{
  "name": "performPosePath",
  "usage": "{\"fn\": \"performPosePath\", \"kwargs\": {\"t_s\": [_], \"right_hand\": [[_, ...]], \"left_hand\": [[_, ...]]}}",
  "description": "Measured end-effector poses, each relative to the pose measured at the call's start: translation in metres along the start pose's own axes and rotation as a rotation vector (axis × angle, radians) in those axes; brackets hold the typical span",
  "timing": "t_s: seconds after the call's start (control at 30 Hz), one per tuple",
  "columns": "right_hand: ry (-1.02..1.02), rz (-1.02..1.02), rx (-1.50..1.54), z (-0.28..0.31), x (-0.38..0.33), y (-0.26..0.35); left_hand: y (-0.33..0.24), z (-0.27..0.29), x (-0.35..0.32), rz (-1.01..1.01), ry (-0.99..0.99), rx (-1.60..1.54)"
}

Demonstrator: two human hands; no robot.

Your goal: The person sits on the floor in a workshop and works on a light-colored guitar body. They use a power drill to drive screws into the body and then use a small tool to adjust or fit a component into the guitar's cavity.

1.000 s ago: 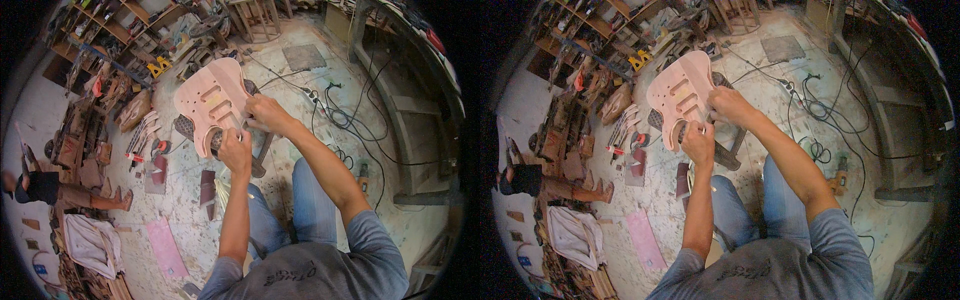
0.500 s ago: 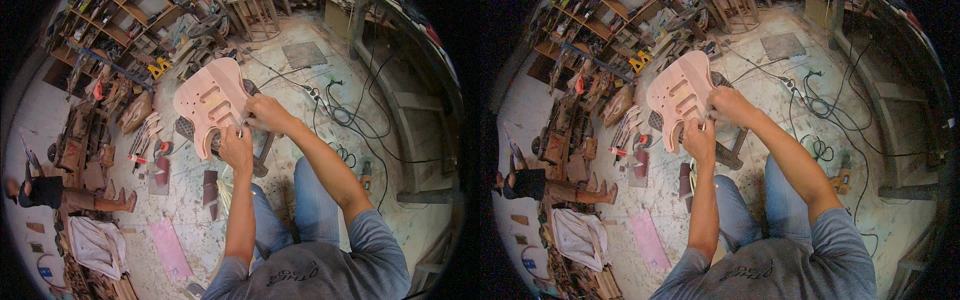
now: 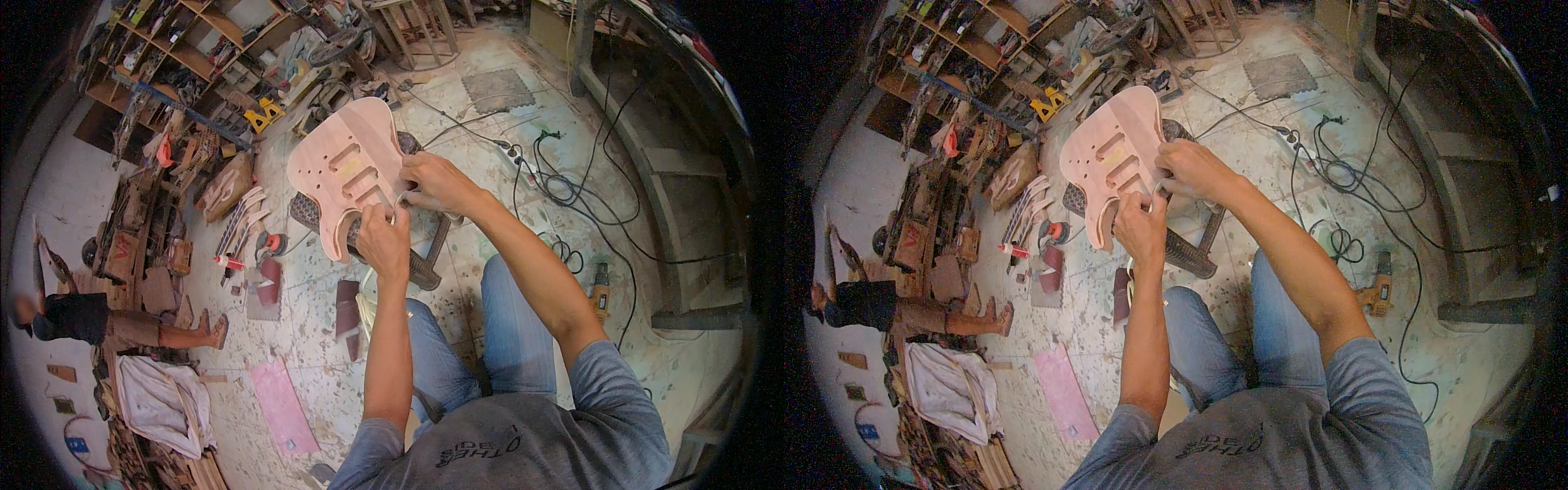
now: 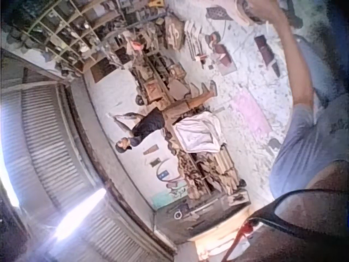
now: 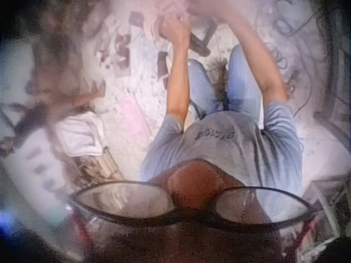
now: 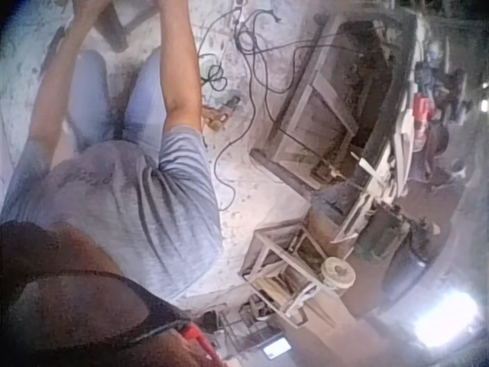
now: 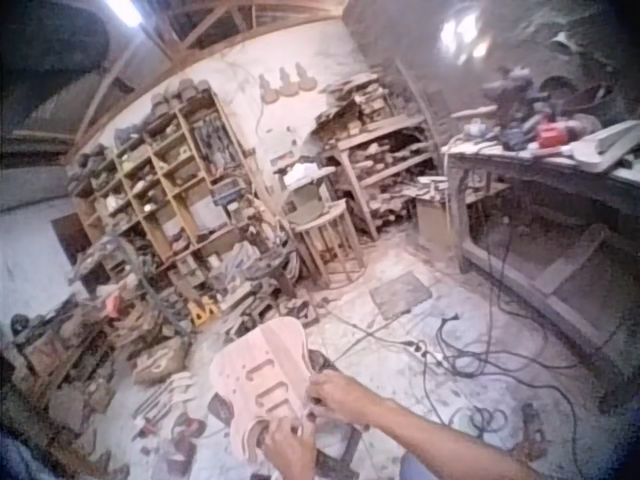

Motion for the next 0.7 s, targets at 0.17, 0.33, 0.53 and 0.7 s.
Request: {"fn": "performPosePath", "kwargs": {"t_s": [0.17,0.33,0.53,0.7], "right_hand": [[0.05,-0.02,-0.029,-0.001,0.003,0.002],[0.02,0.0,-0.052,0.002,0.004,0.01],[0.052,-0.043,-0.062,0.001,0.006,0.007],[0.046,-0.046,-0.085,0.001,0.006,0.007]], "left_hand": [[0.0,-0.003,0.0,-0.002,-0.005,-0.015],[0.005,-0.003,0.001,0.034,0.027,-0.055],[0.021,0.007,-0.007,0.105,0.083,-0.281],[0.023,0.009,-0.011,0.061,0.01,-0.288]]}}
Point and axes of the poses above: each hand's wrist, its own x-axis towards the middle knuckle, its own z-axis out of the back of the hand, y = z × x, the point moved 7 cm from there along x, towards the middle knuckle, and after that the axes turned 1 degree about -y, right-handed, at the moved point
